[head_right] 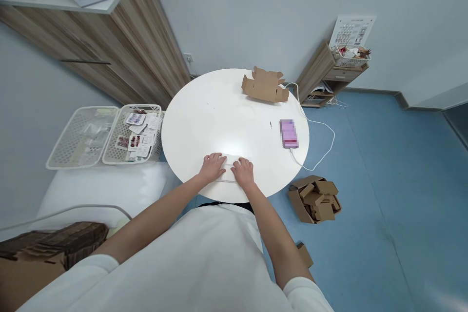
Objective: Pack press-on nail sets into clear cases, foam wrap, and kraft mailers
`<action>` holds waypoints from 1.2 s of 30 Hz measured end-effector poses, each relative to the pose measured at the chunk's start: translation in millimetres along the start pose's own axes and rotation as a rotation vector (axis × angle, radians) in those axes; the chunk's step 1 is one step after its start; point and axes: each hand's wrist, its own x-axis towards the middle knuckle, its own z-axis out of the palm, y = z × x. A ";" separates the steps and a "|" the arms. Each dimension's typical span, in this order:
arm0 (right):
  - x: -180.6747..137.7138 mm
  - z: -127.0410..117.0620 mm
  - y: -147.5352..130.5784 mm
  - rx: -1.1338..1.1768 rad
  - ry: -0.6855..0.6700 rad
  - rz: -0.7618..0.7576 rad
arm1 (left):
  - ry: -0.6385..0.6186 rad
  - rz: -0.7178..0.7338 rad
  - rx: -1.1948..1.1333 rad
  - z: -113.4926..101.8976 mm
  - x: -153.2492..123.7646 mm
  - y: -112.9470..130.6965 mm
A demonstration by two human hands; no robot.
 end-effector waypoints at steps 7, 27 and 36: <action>-28.2 -2.0 6.7 0.099 0.129 0.169 | -0.024 0.185 0.006 11.1 -31.7 19.2; -24.2 -21.4 14.0 0.852 -0.041 0.604 | 0.013 0.181 -0.115 21.5 -36.5 12.4; -7.2 -20.7 -19.7 0.912 -0.175 0.465 | 0.020 0.167 -0.166 12.9 -42.5 15.1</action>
